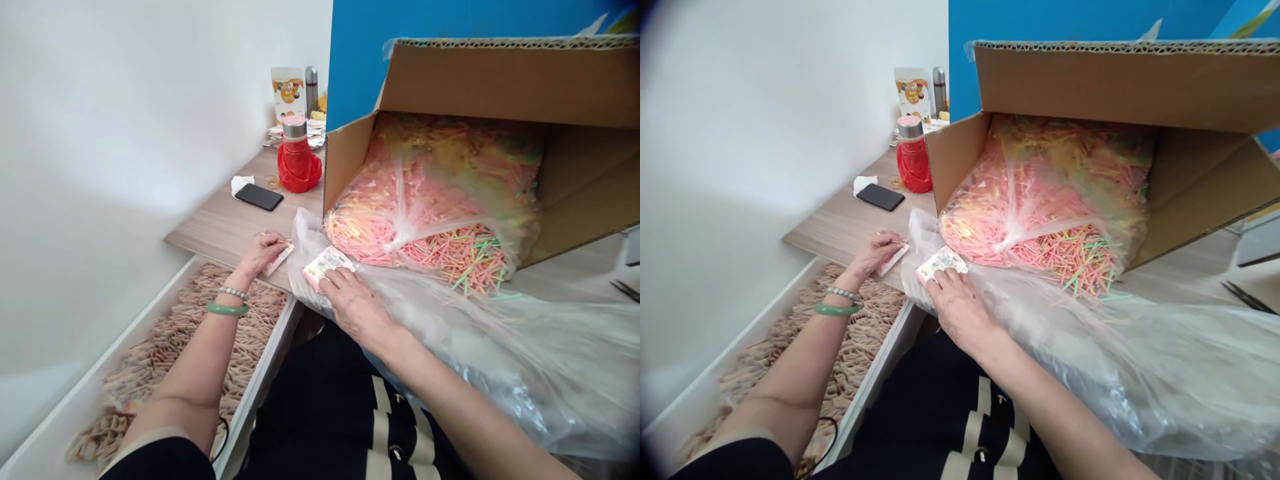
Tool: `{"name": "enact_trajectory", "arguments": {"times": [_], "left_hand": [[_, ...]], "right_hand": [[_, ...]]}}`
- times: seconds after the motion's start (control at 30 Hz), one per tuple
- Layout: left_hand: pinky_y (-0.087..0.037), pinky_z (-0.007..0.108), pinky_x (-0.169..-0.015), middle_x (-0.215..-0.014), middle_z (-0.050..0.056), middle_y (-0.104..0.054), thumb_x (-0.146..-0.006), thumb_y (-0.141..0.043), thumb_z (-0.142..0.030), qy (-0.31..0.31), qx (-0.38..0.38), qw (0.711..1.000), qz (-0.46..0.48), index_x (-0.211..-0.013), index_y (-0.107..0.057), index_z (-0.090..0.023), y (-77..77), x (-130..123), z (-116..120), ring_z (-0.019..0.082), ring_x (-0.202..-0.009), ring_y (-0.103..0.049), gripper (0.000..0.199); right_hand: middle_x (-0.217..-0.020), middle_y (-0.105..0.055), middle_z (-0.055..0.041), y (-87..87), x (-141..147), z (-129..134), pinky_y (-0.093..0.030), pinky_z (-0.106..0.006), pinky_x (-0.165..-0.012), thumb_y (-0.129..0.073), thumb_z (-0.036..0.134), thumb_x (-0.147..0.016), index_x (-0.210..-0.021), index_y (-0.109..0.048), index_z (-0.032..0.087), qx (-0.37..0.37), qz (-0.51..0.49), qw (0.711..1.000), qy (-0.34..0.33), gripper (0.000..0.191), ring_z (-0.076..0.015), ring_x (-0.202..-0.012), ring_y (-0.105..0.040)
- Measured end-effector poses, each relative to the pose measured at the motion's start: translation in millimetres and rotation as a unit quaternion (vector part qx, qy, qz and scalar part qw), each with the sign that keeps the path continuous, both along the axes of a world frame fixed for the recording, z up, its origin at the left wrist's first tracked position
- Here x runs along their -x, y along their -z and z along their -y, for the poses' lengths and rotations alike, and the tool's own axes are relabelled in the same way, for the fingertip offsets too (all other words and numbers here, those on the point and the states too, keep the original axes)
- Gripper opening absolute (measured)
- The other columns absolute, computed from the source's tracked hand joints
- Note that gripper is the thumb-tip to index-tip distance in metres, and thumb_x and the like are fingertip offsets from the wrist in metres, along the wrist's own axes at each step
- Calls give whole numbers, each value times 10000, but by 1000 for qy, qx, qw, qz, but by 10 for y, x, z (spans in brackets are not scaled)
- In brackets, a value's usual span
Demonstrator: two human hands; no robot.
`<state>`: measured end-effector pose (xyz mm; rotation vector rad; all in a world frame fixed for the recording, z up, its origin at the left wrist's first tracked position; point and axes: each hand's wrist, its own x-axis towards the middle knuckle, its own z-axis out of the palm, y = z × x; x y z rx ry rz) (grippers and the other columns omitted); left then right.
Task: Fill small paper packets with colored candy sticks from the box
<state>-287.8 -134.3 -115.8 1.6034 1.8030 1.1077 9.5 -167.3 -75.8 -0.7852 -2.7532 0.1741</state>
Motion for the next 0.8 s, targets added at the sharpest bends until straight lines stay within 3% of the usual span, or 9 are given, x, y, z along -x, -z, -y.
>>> {"name": "enact_trajectory", "arguments": {"times": [0.1,0.23,0.3,0.4,0.47,0.53,0.67,0.73,0.8], "left_hand": [[-499,361,-912,-1029,107,-746,-781,-643,-312,-43,6,999,8,-865,-733,-166,-4,36,13,255,-975,-666,190],[-344,490,-1138,-1402,178,-606,-854,-602,-272,-181,-30,964,-194,-1238,-679,-163,-98,-119,106,335,-1287,-548,406],[-328,499,-1135,-1392,188,-593,-914,-549,-290,-224,-58,944,-237,-1273,-660,-166,-182,-333,200,339,-1280,-538,396],[-450,387,-909,-1046,128,-678,-962,-499,-357,-164,-47,964,-203,-942,-733,-181,-309,-733,335,275,-978,-625,294],[-429,343,-758,-824,83,-649,-969,-496,-417,-102,1,980,-173,-699,-676,-197,-375,-951,384,239,-800,-605,392],[-373,331,-673,-679,62,-608,-961,-506,-481,-87,51,983,-152,-588,-620,-208,-426,-1076,397,227,-692,-572,477],[-325,333,-591,-499,67,-553,-885,-545,-685,-86,129,987,-45,-494,-617,-215,-511,-1118,403,220,-541,-531,616],[-347,321,-549,-505,80,-594,-862,-513,-767,-17,167,981,96,-557,-684,-197,-544,-1134,425,205,-495,-539,669],[-400,302,-525,-610,89,-681,-852,-535,-774,49,199,946,250,-743,-766,-171,-564,-1189,450,195,-514,-586,655]], "right_hand": [[-1384,-615,-134,73,107,-48,-414,-504,-1058,-484,18,-900,-1402,-558,215,-2,6,1000,-7,544,-339,-1287,-518],[-1373,-636,-123,152,138,-99,-410,-507,-1082,-517,6,-877,-1371,-595,211,3,41,999,-1,540,-356,-1312,-520],[-1345,-651,-125,173,127,-111,-436,-500,-1069,-512,35,-909,-1314,-632,198,0,45,999,-3,452,-351,-1289,-537],[-1314,-665,-129,202,104,-130,-470,-473,-1066,-485,61,-950,-1239,-670,176,0,18,1000,-11,362,-319,-1258,-560],[-1268,-686,-126,222,84,-152,-490,-436,-1067,-477,52,-951,-1172,-693,159,14,-14,1000,-20,327,-289,-1233,-582],[-1218,-707,-122,234,52,-174,-504,-407,-1071,-464,36,-944,-1112,-709,149,21,-62,998,-21,318,-263,-1192,-616],[-1216,-722,-121,212,-36,-177,-497,-443,-1114,-436,25,-938,-1155,-718,176,-22,-218,975,23,387,-243,-1172,-653],[-1215,-727,-109,174,-76,-146,-499,-468,-1122,-467,40,-941,-1196,-717,213,-43,-274,960,19,396,-239,-1181,-657],[-1213,-730,-101,122,-109,-96,-518,-460,-1109,-509,54,-946,-1219,-707,228,-61,-306,950,-12,379,-232,-1189,-657]]}}
